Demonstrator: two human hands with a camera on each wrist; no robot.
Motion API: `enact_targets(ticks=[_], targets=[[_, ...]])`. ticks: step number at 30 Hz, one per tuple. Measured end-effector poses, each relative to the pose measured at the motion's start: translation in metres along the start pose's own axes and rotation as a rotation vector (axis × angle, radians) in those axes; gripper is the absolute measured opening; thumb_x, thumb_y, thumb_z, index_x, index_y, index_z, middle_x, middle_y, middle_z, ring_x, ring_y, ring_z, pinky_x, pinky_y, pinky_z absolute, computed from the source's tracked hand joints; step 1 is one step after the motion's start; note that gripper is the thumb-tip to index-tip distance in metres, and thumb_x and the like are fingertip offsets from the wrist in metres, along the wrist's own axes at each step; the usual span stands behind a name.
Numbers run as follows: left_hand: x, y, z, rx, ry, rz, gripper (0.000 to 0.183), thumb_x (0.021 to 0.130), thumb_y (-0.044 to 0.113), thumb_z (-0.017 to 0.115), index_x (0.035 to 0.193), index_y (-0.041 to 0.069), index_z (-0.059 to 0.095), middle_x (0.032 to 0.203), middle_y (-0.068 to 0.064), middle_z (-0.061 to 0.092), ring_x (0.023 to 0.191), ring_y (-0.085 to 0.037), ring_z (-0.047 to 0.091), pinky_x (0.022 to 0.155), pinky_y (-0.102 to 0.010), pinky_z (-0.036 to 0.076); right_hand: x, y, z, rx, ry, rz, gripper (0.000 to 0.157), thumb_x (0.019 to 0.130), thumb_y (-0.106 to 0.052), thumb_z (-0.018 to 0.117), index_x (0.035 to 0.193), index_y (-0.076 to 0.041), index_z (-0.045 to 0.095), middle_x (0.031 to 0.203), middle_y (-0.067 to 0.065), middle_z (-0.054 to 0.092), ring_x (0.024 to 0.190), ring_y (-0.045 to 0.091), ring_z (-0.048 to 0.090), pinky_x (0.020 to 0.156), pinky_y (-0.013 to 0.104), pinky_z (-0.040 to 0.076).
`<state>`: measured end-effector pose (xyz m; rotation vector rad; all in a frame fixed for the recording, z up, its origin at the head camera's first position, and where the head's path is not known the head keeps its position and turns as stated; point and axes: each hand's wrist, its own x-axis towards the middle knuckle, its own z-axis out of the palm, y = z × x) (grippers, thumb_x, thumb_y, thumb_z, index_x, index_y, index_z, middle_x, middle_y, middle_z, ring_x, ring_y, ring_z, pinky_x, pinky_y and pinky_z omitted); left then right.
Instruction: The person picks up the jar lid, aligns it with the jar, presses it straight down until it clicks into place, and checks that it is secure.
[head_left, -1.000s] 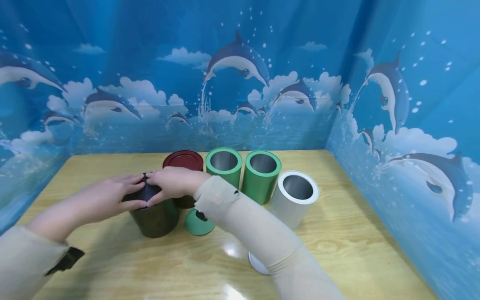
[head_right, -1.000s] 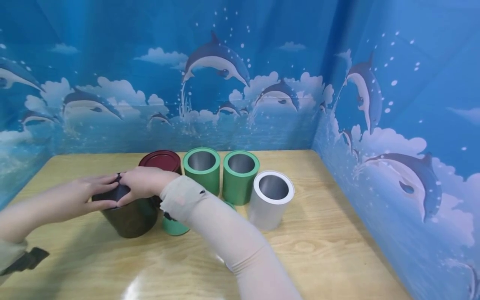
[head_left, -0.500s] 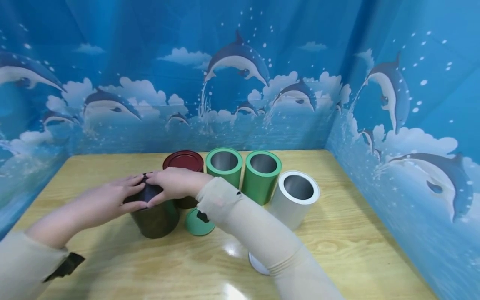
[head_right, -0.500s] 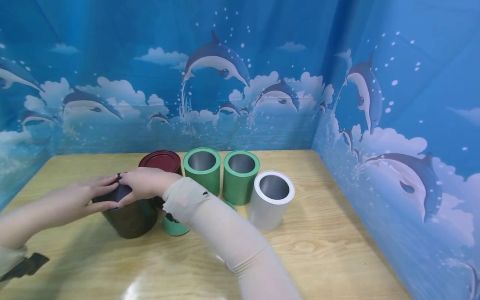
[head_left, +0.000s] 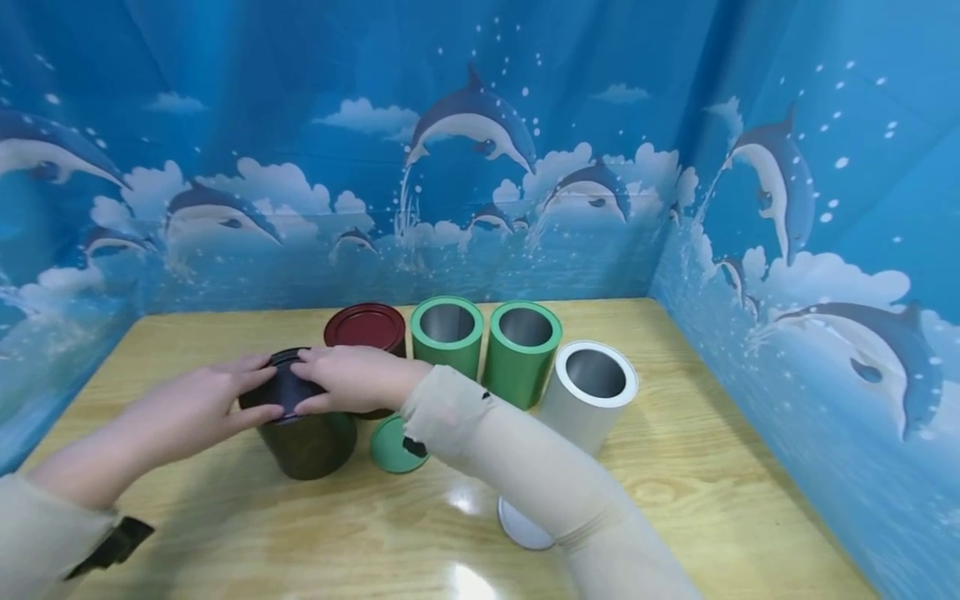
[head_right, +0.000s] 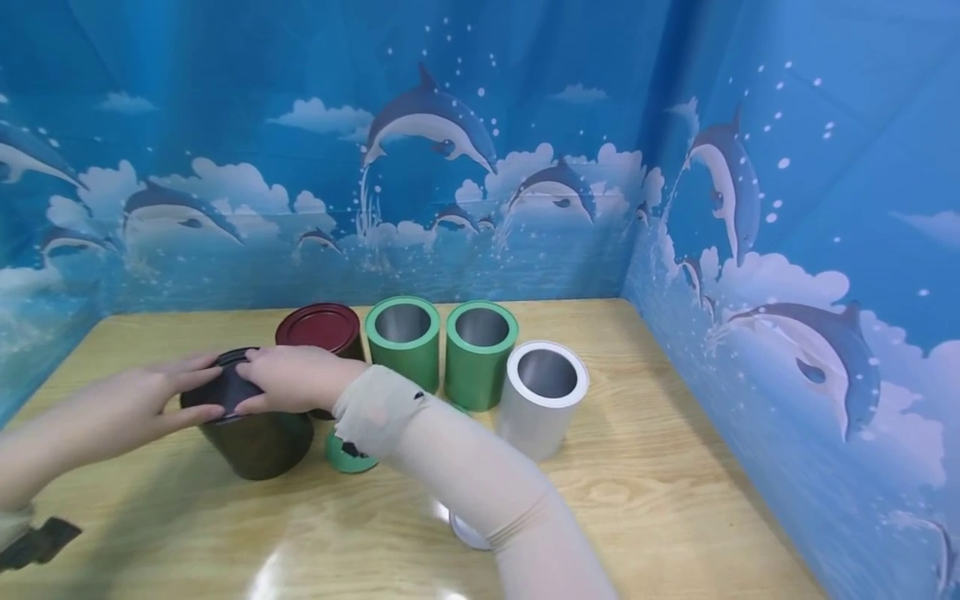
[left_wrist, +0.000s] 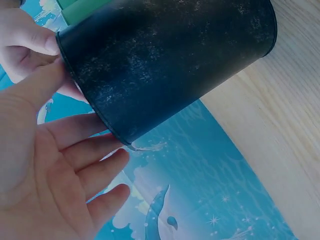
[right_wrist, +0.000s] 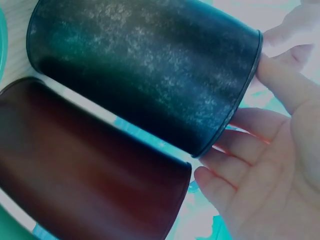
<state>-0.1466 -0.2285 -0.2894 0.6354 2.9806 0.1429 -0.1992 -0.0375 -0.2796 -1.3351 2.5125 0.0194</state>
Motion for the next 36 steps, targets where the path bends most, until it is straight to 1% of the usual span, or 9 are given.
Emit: enact_targets(ticks=[5, 12, 17, 20, 23, 25, 27, 33, 36], targets=[[0.002, -0.002, -0.002, 0.006, -0.034, -0.016, 0.077, 0.081, 0.06, 0.059, 0.126, -0.002, 0.057, 0.131, -0.033, 0.044, 0.112, -0.051, 0.047, 0.081, -0.06, 0.044, 0.001, -0.002, -0.001, 0.037, 0.011, 0.024, 0.065, 0.092, -0.05, 0.049, 0.147, -0.02, 0.031, 0.151, -0.001, 0.027, 0.133, 0.008, 0.032, 0.104, 0.019, 0.029], [0.011, 0.002, -0.009, 0.025, -0.114, -0.055, 0.075, 0.077, 0.059, 0.063, 0.12, -0.003, 0.061, 0.127, -0.036, 0.045, 0.108, -0.054, 0.048, 0.079, -0.062, 0.044, 0.005, -0.001, -0.001, 0.089, 0.022, 0.046, 0.065, 0.089, -0.049, 0.055, 0.145, -0.021, 0.036, 0.148, -0.004, 0.033, 0.127, 0.008, 0.04, 0.1, 0.018, 0.033], [0.017, 0.003, -0.014, 0.034, -0.16, -0.041, 0.072, 0.077, 0.055, 0.066, 0.119, -0.004, 0.062, 0.122, -0.036, 0.049, 0.106, -0.053, 0.049, 0.079, -0.061, 0.044, 0.006, -0.001, -0.002, 0.098, 0.028, 0.049, 0.065, 0.088, -0.049, 0.057, 0.144, -0.021, 0.039, 0.145, -0.005, 0.038, 0.123, 0.006, 0.045, 0.097, 0.017, 0.036], [0.019, 0.005, -0.016, 0.037, -0.153, -0.014, 0.067, 0.077, 0.05, 0.068, 0.116, -0.005, 0.063, 0.116, -0.034, 0.054, 0.101, -0.05, 0.054, 0.077, -0.058, 0.047, 0.005, -0.002, -0.002, 0.098, 0.025, 0.058, 0.064, 0.088, -0.049, 0.057, 0.144, -0.021, 0.039, 0.145, -0.006, 0.038, 0.122, 0.006, 0.045, 0.097, 0.017, 0.036], [0.02, 0.006, -0.017, 0.047, -0.137, 0.025, 0.062, 0.077, 0.048, 0.07, 0.111, -0.004, 0.066, 0.107, -0.027, 0.061, 0.094, -0.043, 0.06, 0.074, -0.053, 0.05, 0.003, -0.002, -0.003, 0.098, 0.024, 0.071, 0.064, 0.088, -0.049, 0.057, 0.144, -0.022, 0.039, 0.145, -0.006, 0.038, 0.123, 0.007, 0.045, 0.098, 0.018, 0.036], [0.019, 0.008, -0.017, 0.052, -0.124, 0.041, 0.06, 0.077, 0.048, 0.07, 0.109, -0.003, 0.067, 0.104, -0.023, 0.063, 0.091, -0.039, 0.062, 0.074, -0.051, 0.05, 0.002, -0.003, -0.002, 0.095, 0.026, 0.073, 0.064, 0.088, -0.049, 0.057, 0.143, -0.022, 0.04, 0.145, -0.006, 0.038, 0.122, 0.007, 0.045, 0.098, 0.019, 0.036], [0.017, 0.009, -0.016, 0.049, -0.11, 0.046, 0.059, 0.077, 0.047, 0.07, 0.108, -0.003, 0.068, 0.105, -0.024, 0.064, 0.092, -0.039, 0.062, 0.075, -0.052, 0.05, 0.002, -0.004, -0.002, 0.092, 0.028, 0.071, 0.064, 0.088, -0.05, 0.057, 0.143, -0.022, 0.04, 0.145, -0.006, 0.038, 0.122, 0.008, 0.045, 0.098, 0.019, 0.036], [0.006, 0.008, -0.007, 0.028, -0.069, 0.018, 0.062, 0.082, 0.048, 0.065, 0.121, -0.001, 0.061, 0.121, -0.03, 0.054, 0.107, -0.046, 0.053, 0.084, -0.058, 0.044, -0.001, -0.001, 0.002, 0.079, 0.046, 0.047, 0.064, 0.089, -0.051, 0.054, 0.144, -0.023, 0.037, 0.148, -0.006, 0.033, 0.127, 0.007, 0.041, 0.101, 0.019, 0.033], [-0.003, 0.005, -0.002, 0.02, -0.047, 0.008, 0.066, 0.087, 0.051, 0.057, 0.129, 0.0, 0.055, 0.131, -0.032, 0.045, 0.115, -0.05, 0.045, 0.088, -0.061, 0.04, -0.003, 0.001, 0.005, 0.066, 0.068, 0.011, 0.064, 0.092, -0.052, 0.048, 0.146, -0.021, 0.033, 0.151, -0.005, 0.027, 0.133, 0.006, 0.032, 0.104, 0.018, 0.028]])
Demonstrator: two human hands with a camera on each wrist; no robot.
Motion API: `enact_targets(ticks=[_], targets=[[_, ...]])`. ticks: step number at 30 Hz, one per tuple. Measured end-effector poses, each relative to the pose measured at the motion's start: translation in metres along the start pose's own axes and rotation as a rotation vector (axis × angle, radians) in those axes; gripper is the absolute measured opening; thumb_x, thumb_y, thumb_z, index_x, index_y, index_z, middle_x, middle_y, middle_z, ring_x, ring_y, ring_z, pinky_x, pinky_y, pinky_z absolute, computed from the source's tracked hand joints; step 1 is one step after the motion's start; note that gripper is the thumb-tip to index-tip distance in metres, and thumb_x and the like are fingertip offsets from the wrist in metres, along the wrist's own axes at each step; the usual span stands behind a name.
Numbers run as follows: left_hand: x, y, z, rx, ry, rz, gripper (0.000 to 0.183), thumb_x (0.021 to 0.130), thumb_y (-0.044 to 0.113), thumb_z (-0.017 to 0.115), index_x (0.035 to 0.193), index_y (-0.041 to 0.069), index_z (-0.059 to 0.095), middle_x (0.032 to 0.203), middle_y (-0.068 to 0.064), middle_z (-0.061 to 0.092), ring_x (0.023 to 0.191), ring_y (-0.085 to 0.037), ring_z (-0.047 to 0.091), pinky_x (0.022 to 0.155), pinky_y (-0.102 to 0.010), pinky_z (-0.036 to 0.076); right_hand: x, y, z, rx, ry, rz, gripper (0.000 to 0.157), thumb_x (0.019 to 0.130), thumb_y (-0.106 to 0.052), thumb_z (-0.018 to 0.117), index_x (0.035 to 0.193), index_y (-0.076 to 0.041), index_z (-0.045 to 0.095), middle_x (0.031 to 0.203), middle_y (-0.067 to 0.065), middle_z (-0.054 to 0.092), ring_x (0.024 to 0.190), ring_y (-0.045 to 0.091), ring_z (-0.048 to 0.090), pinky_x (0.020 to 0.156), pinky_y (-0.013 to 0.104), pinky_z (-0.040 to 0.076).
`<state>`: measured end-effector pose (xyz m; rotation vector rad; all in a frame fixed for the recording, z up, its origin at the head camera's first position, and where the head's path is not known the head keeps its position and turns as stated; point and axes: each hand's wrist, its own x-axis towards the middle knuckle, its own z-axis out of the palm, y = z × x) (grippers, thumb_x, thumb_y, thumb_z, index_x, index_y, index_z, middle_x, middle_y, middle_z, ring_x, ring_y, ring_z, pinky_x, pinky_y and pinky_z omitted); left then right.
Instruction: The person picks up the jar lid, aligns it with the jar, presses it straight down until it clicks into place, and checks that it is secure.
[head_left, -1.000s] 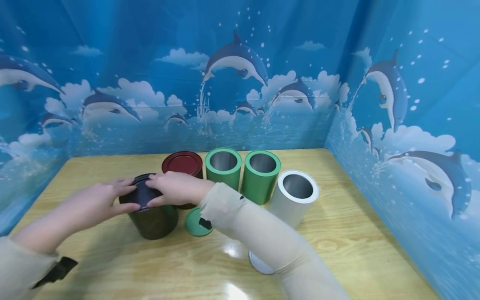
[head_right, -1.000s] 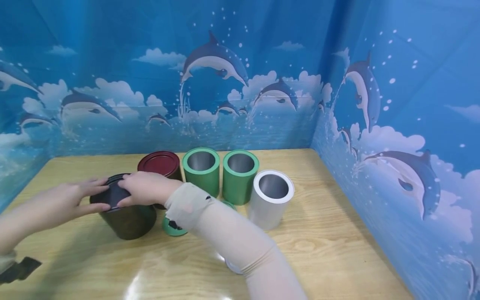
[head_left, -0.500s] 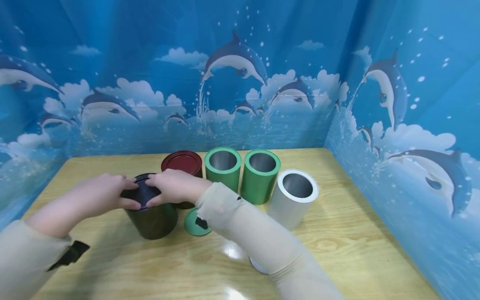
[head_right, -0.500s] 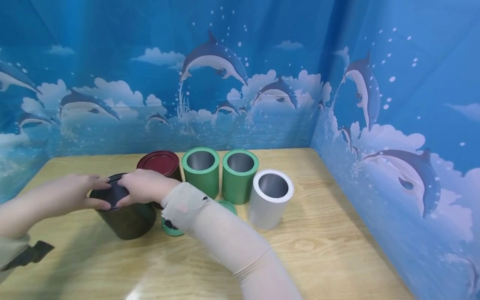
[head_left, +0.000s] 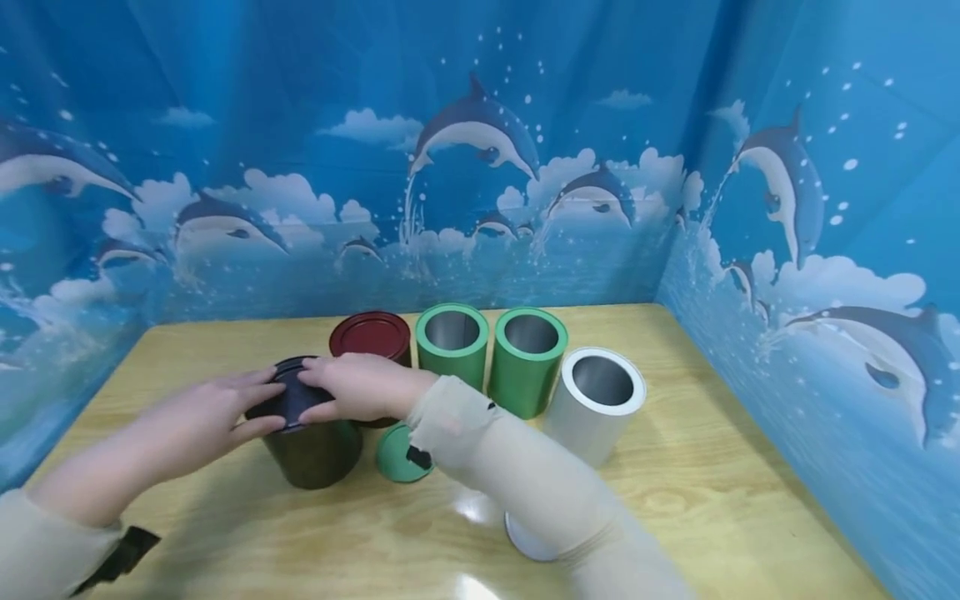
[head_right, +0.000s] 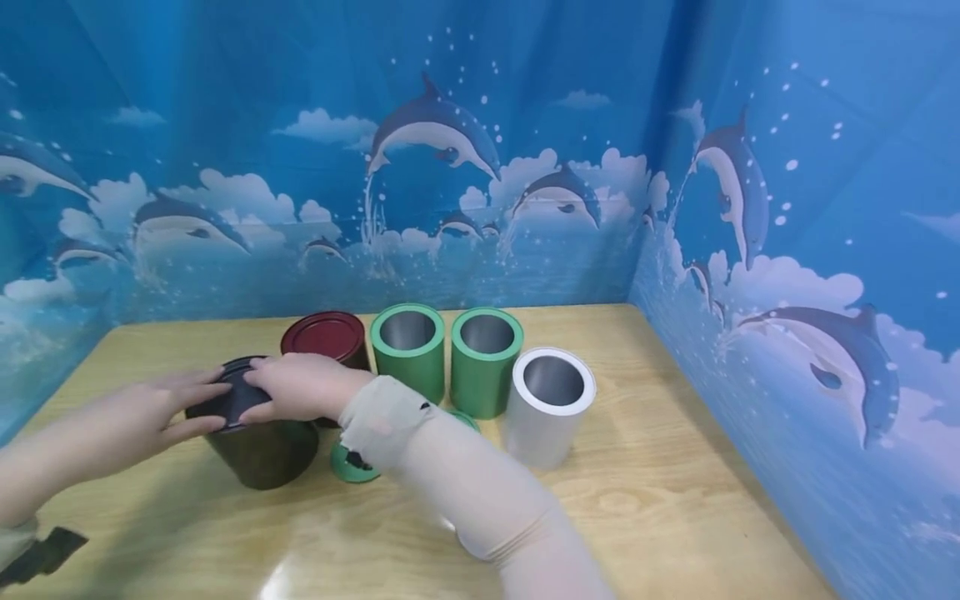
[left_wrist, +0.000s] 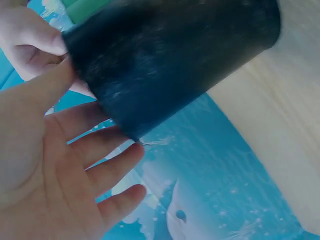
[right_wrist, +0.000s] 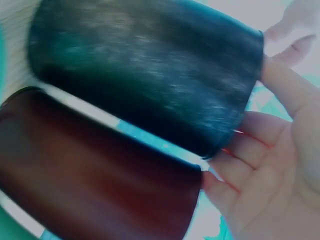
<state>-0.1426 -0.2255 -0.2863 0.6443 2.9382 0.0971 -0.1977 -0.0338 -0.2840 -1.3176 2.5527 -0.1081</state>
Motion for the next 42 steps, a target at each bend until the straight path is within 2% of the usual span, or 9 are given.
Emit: enact_targets(ticks=[5, 11, 13, 19, 26, 32, 38, 42], targets=[[-0.009, -0.001, 0.013, -0.002, 0.026, 0.012, 0.074, 0.089, 0.058, 0.048, 0.138, 0.002, 0.045, 0.141, -0.03, 0.034, 0.123, -0.05, 0.036, 0.093, -0.065, 0.033, -0.008, 0.002, 0.012, -0.078, 0.037, -0.03, 0.069, 0.093, -0.057, 0.039, 0.148, -0.018, 0.027, 0.153, -0.002, 0.02, 0.138, 0.006, 0.017, 0.109, 0.02, 0.016], [-0.02, -0.003, 0.021, 0.051, 0.129, 0.076, 0.066, 0.09, 0.05, 0.055, 0.137, 0.004, 0.048, 0.141, -0.026, 0.037, 0.123, -0.047, 0.038, 0.093, -0.065, 0.032, -0.017, 0.002, 0.02, -0.315, 0.099, -0.004, 0.072, 0.09, -0.061, 0.041, 0.145, -0.015, 0.035, 0.151, 0.004, 0.026, 0.138, 0.015, 0.021, 0.11, 0.027, 0.021], [-0.023, -0.002, 0.022, 0.068, 0.148, 0.09, 0.064, 0.089, 0.048, 0.057, 0.135, 0.005, 0.05, 0.14, -0.025, 0.039, 0.123, -0.046, 0.039, 0.093, -0.065, 0.032, -0.02, 0.002, 0.021, -0.359, 0.102, 0.008, 0.069, 0.091, -0.059, 0.042, 0.144, -0.015, 0.037, 0.151, 0.004, 0.028, 0.138, 0.017, 0.023, 0.11, 0.029, 0.022], [-0.026, -0.002, 0.023, 0.072, 0.192, 0.11, 0.063, 0.084, 0.045, 0.065, 0.131, 0.003, 0.054, 0.136, -0.025, 0.044, 0.121, -0.047, 0.042, 0.091, -0.065, 0.034, -0.023, 0.002, 0.019, -0.344, 0.117, 0.01, 0.061, 0.096, -0.051, 0.041, 0.144, -0.014, 0.037, 0.15, 0.003, 0.03, 0.138, 0.017, 0.024, 0.11, 0.03, 0.023], [-0.024, 0.001, 0.024, 0.08, 0.193, 0.1, 0.065, 0.082, 0.045, 0.068, 0.13, 0.003, 0.055, 0.135, -0.026, 0.044, 0.121, -0.046, 0.042, 0.093, -0.064, 0.034, -0.02, -0.001, 0.025, -0.473, 0.147, 0.03, 0.061, 0.095, -0.05, 0.043, 0.143, -0.013, 0.04, 0.148, 0.004, 0.033, 0.137, 0.017, 0.026, 0.108, 0.03, 0.027], [-0.022, 0.003, 0.026, 0.087, 0.235, 0.111, 0.064, 0.082, 0.042, 0.069, 0.13, 0.003, 0.055, 0.135, -0.026, 0.044, 0.12, -0.046, 0.043, 0.092, -0.063, 0.035, -0.021, 0.002, 0.021, -0.449, 0.136, 0.039, 0.06, 0.095, -0.051, 0.043, 0.143, -0.015, 0.039, 0.149, 0.003, 0.032, 0.137, 0.016, 0.025, 0.109, 0.031, 0.026], [-0.03, 0.005, 0.033, 0.102, 0.217, 0.132, 0.07, 0.079, 0.044, 0.071, 0.137, 0.012, 0.049, 0.139, -0.028, 0.038, 0.122, -0.046, 0.04, 0.092, -0.064, 0.034, -0.029, 0.006, 0.026, -0.406, 0.139, -0.029, 0.059, 0.095, -0.048, 0.046, 0.146, -0.02, 0.035, 0.15, 0.006, 0.03, 0.138, 0.019, 0.023, 0.111, 0.035, 0.02], [-0.039, 0.006, 0.035, 0.095, 0.276, 0.164, 0.066, 0.077, 0.043, 0.072, 0.135, 0.019, 0.053, 0.137, -0.027, 0.042, 0.12, -0.046, 0.042, 0.089, -0.066, 0.035, -0.039, 0.003, 0.028, -0.402, 0.177, -0.094, 0.054, 0.096, -0.046, 0.045, 0.144, -0.024, 0.038, 0.147, 0.009, 0.034, 0.137, 0.023, 0.027, 0.111, 0.037, 0.021]])
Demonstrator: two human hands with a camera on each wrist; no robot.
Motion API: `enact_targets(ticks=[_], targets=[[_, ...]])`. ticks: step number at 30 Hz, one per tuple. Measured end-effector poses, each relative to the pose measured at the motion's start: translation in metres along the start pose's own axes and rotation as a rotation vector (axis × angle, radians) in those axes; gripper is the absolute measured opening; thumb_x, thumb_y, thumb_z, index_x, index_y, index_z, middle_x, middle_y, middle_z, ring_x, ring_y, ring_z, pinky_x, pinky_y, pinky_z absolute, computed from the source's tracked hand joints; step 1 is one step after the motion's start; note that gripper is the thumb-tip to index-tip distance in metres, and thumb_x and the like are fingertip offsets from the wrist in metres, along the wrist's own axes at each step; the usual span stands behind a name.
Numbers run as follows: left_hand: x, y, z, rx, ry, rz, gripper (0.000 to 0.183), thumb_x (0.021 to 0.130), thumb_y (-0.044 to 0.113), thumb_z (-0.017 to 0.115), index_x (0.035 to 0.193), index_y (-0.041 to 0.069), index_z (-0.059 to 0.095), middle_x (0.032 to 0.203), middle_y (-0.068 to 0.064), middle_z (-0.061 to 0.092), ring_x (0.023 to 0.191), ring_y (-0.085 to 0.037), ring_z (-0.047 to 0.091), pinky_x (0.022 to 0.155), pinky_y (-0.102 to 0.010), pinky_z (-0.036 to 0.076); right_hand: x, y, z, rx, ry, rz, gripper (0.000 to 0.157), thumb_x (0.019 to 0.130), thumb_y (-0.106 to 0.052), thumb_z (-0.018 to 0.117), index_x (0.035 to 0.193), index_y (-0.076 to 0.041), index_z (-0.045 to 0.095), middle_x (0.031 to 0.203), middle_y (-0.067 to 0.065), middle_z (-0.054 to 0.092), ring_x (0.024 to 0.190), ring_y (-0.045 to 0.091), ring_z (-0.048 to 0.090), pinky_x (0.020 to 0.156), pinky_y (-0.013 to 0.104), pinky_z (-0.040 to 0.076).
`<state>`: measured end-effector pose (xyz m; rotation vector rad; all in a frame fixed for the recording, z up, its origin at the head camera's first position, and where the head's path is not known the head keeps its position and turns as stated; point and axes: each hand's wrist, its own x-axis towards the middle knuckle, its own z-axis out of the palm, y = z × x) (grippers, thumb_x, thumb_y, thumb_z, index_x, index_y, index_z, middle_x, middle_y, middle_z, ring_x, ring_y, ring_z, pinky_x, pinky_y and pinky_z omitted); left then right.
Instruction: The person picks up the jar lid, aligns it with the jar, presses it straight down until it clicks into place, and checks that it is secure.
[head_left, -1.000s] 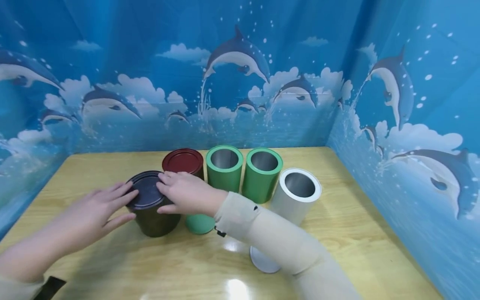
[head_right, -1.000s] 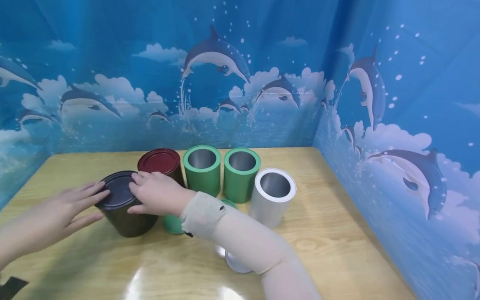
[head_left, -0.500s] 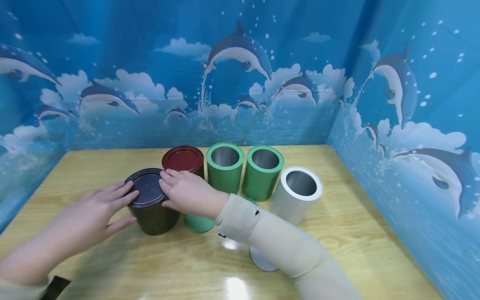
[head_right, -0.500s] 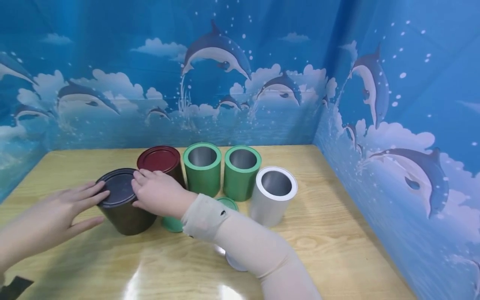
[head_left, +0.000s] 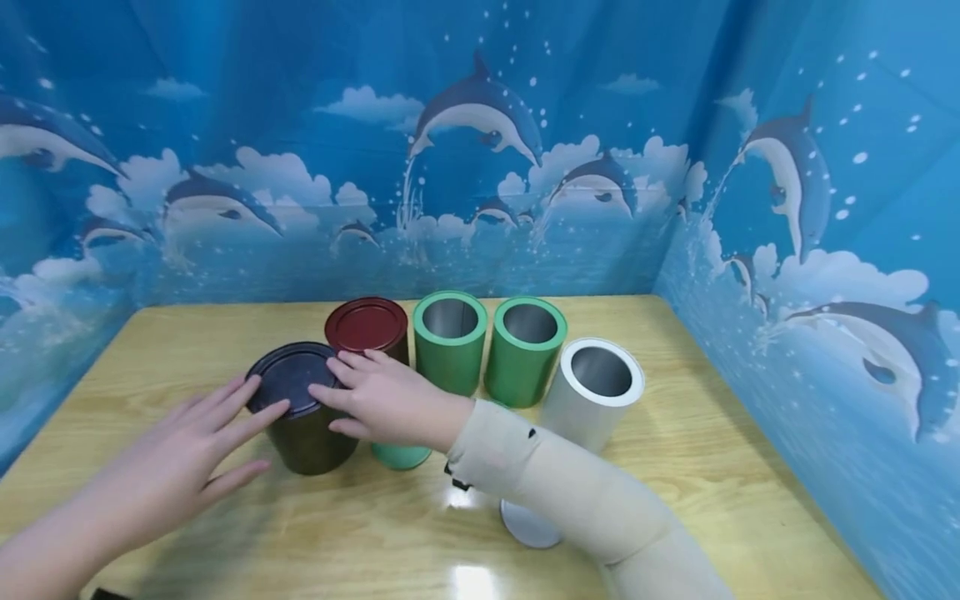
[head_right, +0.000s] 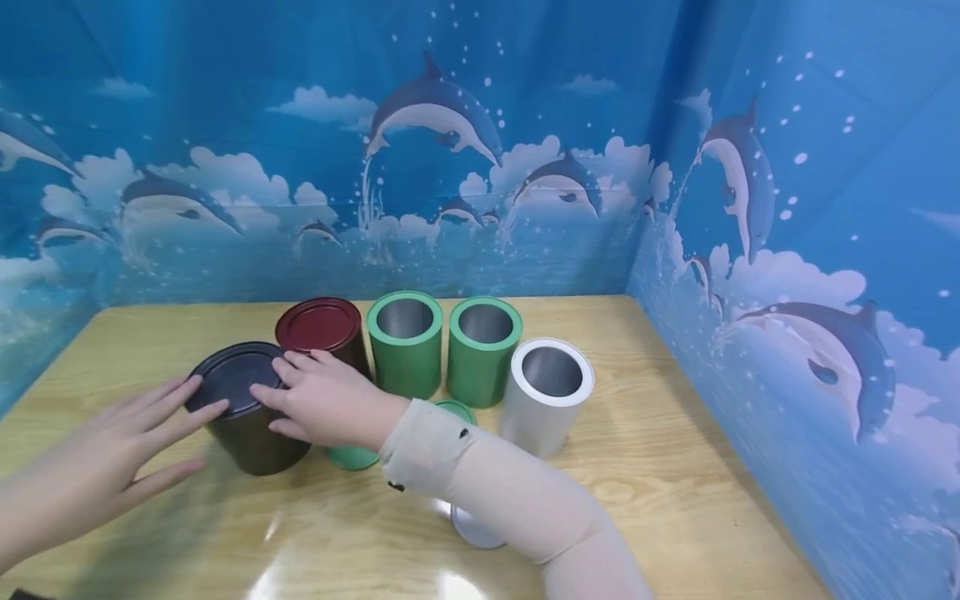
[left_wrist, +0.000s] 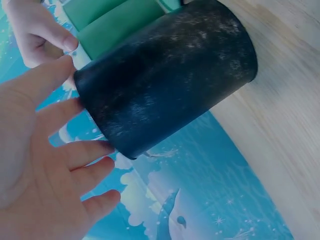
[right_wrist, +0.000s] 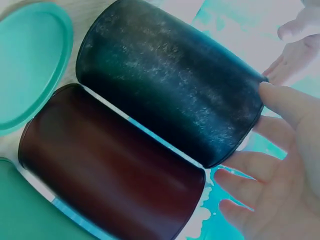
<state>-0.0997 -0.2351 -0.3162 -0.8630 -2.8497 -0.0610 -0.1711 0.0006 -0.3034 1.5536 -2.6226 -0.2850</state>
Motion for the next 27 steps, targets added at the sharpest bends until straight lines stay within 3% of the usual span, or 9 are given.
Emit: enact_targets(ticks=[5, 14, 27], targets=[[-0.004, 0.004, -0.001, -0.013, 0.061, 0.02, 0.061, 0.075, 0.042, 0.075, 0.13, 0.021, 0.058, 0.131, -0.026, 0.049, 0.116, -0.045, 0.047, 0.084, -0.064, 0.04, -0.004, -0.003, -0.003, -0.008, 0.021, -0.021, 0.05, 0.096, -0.045, 0.045, 0.142, -0.025, 0.042, 0.145, 0.011, 0.038, 0.136, 0.026, 0.029, 0.11, 0.036, 0.024], [-0.002, 0.012, -0.001, -0.082, 0.015, -0.059, 0.058, 0.078, 0.043, 0.072, 0.129, 0.02, 0.058, 0.134, -0.028, 0.045, 0.114, -0.048, 0.047, 0.082, -0.064, 0.042, -0.001, -0.005, -0.009, 0.033, -0.025, -0.011, 0.047, 0.098, -0.044, 0.042, 0.14, -0.023, 0.046, 0.143, 0.012, 0.04, 0.135, 0.023, 0.031, 0.109, 0.033, 0.026], [0.0, 0.014, -0.002, -0.035, 0.016, -0.061, 0.061, 0.076, 0.041, 0.074, 0.13, 0.018, 0.057, 0.132, -0.029, 0.047, 0.115, -0.048, 0.046, 0.082, -0.064, 0.042, -0.001, -0.004, -0.008, 0.046, -0.007, -0.007, 0.048, 0.097, -0.044, 0.043, 0.141, -0.025, 0.044, 0.144, 0.011, 0.039, 0.134, 0.024, 0.032, 0.107, 0.031, 0.03]])
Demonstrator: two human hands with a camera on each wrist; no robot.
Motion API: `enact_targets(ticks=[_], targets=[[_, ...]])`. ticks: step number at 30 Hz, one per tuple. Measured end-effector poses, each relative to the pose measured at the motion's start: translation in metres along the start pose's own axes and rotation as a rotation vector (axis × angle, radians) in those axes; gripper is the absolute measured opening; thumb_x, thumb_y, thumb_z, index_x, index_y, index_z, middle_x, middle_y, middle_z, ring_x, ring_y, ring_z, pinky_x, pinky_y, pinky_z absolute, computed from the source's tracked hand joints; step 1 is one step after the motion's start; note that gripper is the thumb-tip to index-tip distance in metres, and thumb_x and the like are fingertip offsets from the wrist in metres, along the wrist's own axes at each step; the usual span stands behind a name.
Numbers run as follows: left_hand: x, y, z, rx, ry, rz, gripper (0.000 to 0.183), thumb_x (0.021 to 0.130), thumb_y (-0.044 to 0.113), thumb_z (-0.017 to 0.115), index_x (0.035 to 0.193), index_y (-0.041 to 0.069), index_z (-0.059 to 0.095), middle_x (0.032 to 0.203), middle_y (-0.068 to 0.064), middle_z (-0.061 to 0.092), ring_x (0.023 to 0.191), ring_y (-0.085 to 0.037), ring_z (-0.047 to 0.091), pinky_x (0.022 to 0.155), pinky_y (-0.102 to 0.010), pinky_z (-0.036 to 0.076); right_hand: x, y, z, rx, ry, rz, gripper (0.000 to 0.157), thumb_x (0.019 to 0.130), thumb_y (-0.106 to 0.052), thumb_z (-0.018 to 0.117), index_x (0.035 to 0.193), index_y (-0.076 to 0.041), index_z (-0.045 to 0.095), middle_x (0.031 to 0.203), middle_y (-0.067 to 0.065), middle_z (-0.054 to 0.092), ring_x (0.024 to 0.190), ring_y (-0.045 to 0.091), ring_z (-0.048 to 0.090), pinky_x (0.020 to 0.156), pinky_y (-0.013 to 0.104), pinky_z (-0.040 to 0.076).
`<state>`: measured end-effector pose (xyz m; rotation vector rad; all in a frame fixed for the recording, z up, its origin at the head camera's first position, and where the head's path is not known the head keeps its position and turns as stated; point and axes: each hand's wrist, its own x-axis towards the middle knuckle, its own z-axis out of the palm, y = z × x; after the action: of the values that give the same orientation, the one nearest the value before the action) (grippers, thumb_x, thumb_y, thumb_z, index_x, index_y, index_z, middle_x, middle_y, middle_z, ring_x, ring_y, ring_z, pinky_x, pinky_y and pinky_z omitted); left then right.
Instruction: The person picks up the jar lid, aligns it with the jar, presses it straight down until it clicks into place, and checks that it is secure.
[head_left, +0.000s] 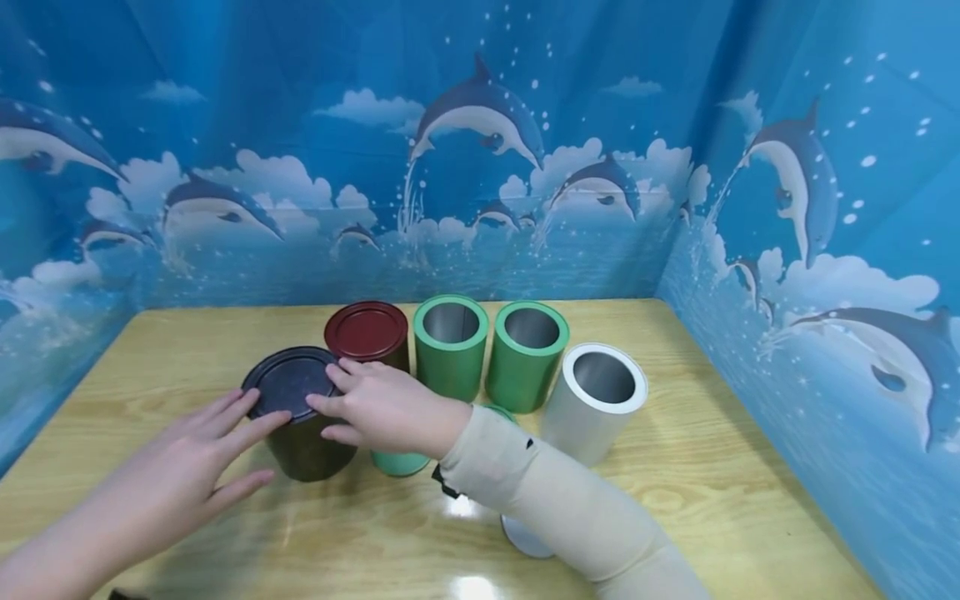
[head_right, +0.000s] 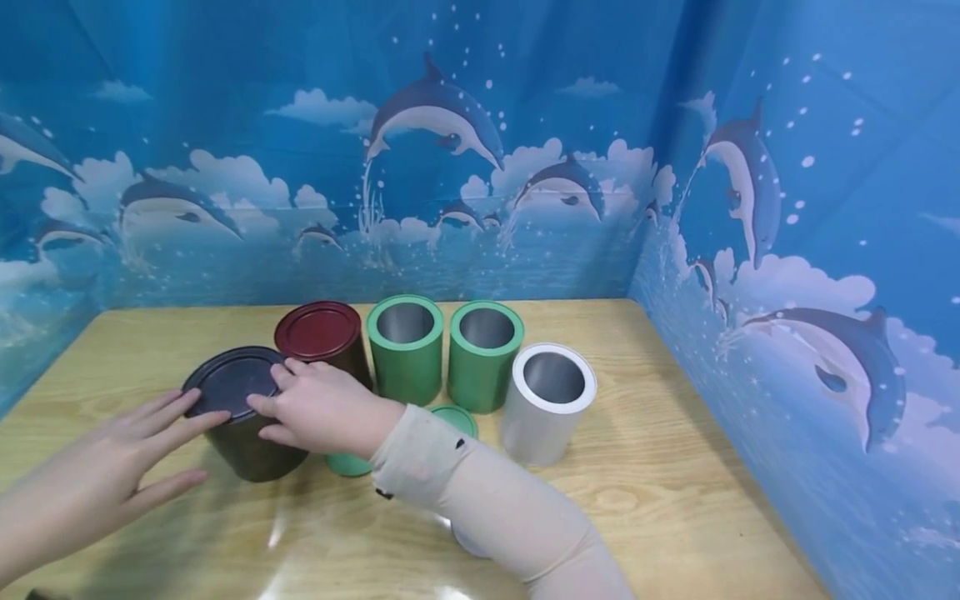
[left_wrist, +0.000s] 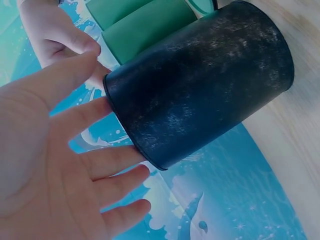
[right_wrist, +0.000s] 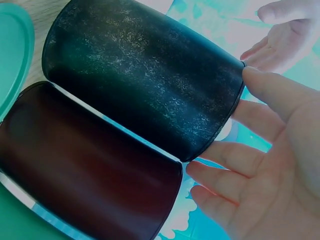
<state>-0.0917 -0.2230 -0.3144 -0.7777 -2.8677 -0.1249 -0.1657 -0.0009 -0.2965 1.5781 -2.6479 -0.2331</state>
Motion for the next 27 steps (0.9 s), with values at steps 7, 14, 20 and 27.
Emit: enact_targets(ticks=[7, 14, 20, 27], targets=[[0.0007, 0.0019, 0.0018, 0.025, -0.001, 0.007, 0.064, 0.074, 0.041, 0.076, 0.132, 0.021, 0.056, 0.131, -0.031, 0.046, 0.117, -0.049, 0.045, 0.083, -0.064, 0.041, -0.001, -0.0019, 0.0014, -0.045, 0.016, -0.018, 0.051, 0.095, -0.046, 0.047, 0.142, -0.027, 0.041, 0.143, 0.013, 0.04, 0.133, 0.025, 0.035, 0.107, 0.031, 0.03], [0.0008, 0.0006, 0.0029, 0.002, -0.018, -0.021, 0.062, 0.075, 0.041, 0.075, 0.131, 0.022, 0.056, 0.134, -0.03, 0.044, 0.119, -0.049, 0.043, 0.084, -0.066, 0.039, 0.0011, -0.0039, 0.0009, -0.065, 0.039, -0.025, 0.05, 0.095, -0.047, 0.046, 0.14, -0.026, 0.044, 0.14, 0.014, 0.043, 0.131, 0.024, 0.038, 0.105, 0.031, 0.033], [0.0, 0.0003, 0.0013, -0.003, -0.026, -0.028, 0.061, 0.076, 0.04, 0.074, 0.131, 0.022, 0.057, 0.134, -0.03, 0.043, 0.118, -0.049, 0.044, 0.083, -0.066, 0.039, 0.0033, -0.0045, 0.0006, -0.06, 0.039, -0.021, 0.05, 0.095, -0.048, 0.046, 0.14, -0.026, 0.045, 0.14, 0.014, 0.043, 0.131, 0.024, 0.038, 0.105, 0.031, 0.034], [0.0039, 0.0006, 0.0004, 0.011, -0.059, -0.029, 0.062, 0.076, 0.043, 0.073, 0.132, 0.023, 0.056, 0.136, -0.03, 0.041, 0.117, -0.052, 0.042, 0.082, -0.067, 0.039, 0.0029, -0.002, -0.0003, -0.033, 0.036, 0.015, 0.048, 0.096, -0.047, 0.046, 0.139, -0.026, 0.047, 0.141, 0.01, 0.044, 0.131, 0.02, 0.038, 0.105, 0.03, 0.032]])
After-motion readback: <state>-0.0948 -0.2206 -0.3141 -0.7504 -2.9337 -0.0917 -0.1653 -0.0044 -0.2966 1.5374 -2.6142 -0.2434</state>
